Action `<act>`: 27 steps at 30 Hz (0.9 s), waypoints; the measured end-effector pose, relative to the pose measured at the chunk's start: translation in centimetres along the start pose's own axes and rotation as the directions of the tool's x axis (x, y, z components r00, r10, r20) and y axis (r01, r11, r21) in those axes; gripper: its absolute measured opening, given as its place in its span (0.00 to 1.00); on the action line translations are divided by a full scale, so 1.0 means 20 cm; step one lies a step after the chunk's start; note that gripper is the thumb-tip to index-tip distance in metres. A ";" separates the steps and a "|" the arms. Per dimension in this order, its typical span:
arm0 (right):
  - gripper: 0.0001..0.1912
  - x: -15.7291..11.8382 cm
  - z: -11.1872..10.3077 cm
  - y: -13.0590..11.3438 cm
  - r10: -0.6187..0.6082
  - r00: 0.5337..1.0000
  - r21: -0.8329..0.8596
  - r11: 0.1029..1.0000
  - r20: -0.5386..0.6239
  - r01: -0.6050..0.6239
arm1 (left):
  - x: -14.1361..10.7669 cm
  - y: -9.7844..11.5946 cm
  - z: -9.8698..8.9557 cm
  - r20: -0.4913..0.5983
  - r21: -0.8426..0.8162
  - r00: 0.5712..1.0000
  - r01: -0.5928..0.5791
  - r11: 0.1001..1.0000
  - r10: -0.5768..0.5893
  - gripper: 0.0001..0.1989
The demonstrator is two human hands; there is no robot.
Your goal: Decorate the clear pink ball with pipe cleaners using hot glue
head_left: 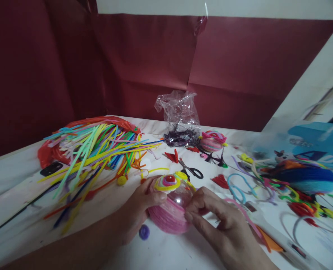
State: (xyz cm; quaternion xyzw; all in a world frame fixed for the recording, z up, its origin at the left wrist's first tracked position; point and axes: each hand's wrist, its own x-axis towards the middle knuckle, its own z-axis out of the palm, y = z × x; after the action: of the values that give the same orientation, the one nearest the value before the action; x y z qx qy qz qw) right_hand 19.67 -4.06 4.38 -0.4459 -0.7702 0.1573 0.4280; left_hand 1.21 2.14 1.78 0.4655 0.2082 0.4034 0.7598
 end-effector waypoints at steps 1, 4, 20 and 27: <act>0.08 0.00 0.00 0.00 0.042 0.999 0.014 0.999 0.014 -0.042 | 0.00 0.00 0.00 -0.010 0.012 1.000 -0.007 1.000 0.007 0.26; 0.10 -0.01 0.00 0.01 0.156 0.987 0.055 0.986 0.031 -0.157 | 0.01 0.01 -0.01 -0.067 0.067 0.996 -0.047 0.997 0.052 0.29; 0.14 -0.01 0.03 -0.02 0.252 0.967 0.085 0.965 -0.037 -0.248 | -0.01 0.04 0.03 -0.053 0.069 0.992 -0.115 0.991 0.119 0.27; 0.15 -0.02 0.03 -0.03 0.332 0.942 0.181 0.930 -0.039 -0.320 | -0.01 0.05 0.01 -0.063 0.118 0.997 -0.031 0.993 0.039 0.27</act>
State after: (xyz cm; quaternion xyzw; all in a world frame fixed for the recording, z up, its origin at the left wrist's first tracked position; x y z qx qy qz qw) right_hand 18.99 -4.55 4.23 -0.5343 -0.6536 0.2765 0.4592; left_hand 0.86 1.96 2.71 0.4995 0.2478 0.4186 0.7169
